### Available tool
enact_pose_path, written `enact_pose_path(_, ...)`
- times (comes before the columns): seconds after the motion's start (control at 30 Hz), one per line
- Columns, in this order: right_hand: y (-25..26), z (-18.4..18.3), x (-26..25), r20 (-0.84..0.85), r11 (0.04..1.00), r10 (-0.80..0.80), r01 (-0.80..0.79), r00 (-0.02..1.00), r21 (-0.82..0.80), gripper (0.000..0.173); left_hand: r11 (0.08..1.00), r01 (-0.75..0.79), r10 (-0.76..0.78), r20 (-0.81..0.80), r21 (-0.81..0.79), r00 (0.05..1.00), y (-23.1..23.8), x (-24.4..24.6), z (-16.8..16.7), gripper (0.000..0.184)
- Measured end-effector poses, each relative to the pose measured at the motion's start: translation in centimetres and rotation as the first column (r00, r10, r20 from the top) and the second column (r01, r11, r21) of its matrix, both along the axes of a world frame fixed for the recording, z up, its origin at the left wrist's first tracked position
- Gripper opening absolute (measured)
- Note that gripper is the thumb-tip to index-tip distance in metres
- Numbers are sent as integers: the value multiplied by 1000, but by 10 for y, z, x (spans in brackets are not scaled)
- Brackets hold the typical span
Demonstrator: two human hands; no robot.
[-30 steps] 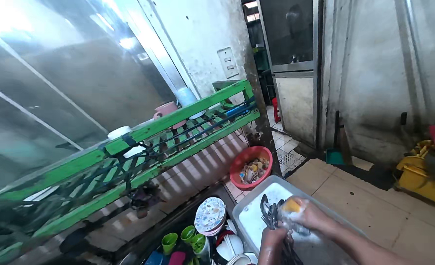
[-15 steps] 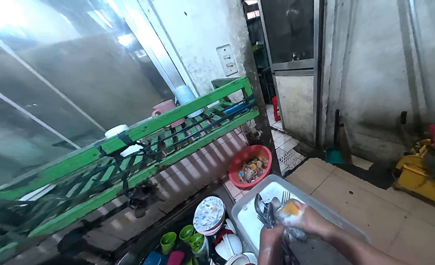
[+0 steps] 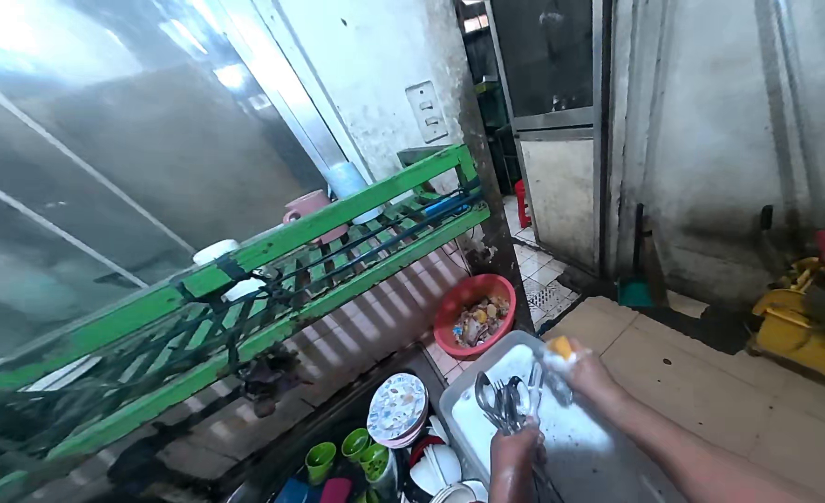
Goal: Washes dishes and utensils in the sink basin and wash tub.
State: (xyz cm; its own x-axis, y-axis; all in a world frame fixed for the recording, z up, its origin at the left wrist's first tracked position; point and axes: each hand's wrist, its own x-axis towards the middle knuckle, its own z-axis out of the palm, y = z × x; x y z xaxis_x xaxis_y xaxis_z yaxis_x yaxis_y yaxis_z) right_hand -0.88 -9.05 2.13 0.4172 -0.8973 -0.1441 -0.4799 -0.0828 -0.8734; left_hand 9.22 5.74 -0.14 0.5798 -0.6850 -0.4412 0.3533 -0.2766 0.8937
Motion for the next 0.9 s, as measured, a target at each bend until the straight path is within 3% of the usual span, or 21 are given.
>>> enact_pose_path(0.07, -8, -3, 0, 153, 981, -175, 158, 973, 116, 61, 998, -11, 7, -62, -63, 998, 4, 1, 0, 10)
enact_pose_path(0.1, -7, -7, 1, 180, 970, -187, 153, 966, 187, 66, 995, -9, -1, -105, -99, 994, 6, 1, 2, 8)
enact_pose_path(0.2, 12, -9, -4, 89, 978, 71, -87, 993, 190, 72, 985, 67, -101, -216, -162, 971, 10, -1, 3, 8)
enact_pose_path(0.27, 17, 1, -8, 2, 984, 171, -171, 985, 59, 59, 981, 123, -154, -225, -147, 962, 10, -1, 3, 9)
enact_pose_path(0.37, 1, 19, -14, 35, 997, -43, 45, 998, -62, 48, 987, 140, -151, -165, -79, 975, 8, 2, -1, 11)
enact_pose_path(0.43, -11, 15, -14, 155, 982, -187, 190, 970, -4, 53, 991, 111, -120, -123, -77, 985, 3, 2, -5, 13)
enact_pose_path(0.5, 4, 0, -7, 233, 984, -175, 162, 957, 72, 53, 996, 77, -81, -95, -51, 992, 0, 3, -8, 19)
enact_pose_path(0.6, 44, -7, 4, 189, 989, 6, -34, 982, 147, 53, 998, 52, -55, -79, -38, 995, 2, 5, -7, 22)
enact_pose_path(0.73, 19, -1, -9, -34, 963, 210, -201, 977, 177, 53, 985, 2, -16, -80, -172, 997, 5, 11, -11, 30)
enact_pose_path(0.77, 11, 8, -16, -118, 925, 347, -318, 931, 210, 52, 975, -2, -15, -75, -224, 997, 4, 14, -12, 30)
enact_pose_path(0.83, 13, 23, -24, -289, 795, 606, -549, 741, 259, 53, 952, 45, -70, -75, -303, 995, 5, 15, -11, 29)
enact_pose_path(0.9, 29, 23, -22, -330, 644, 762, -703, 557, 302, 50, 928, 149, -191, -93, -342, 977, 6, 14, -12, 27)
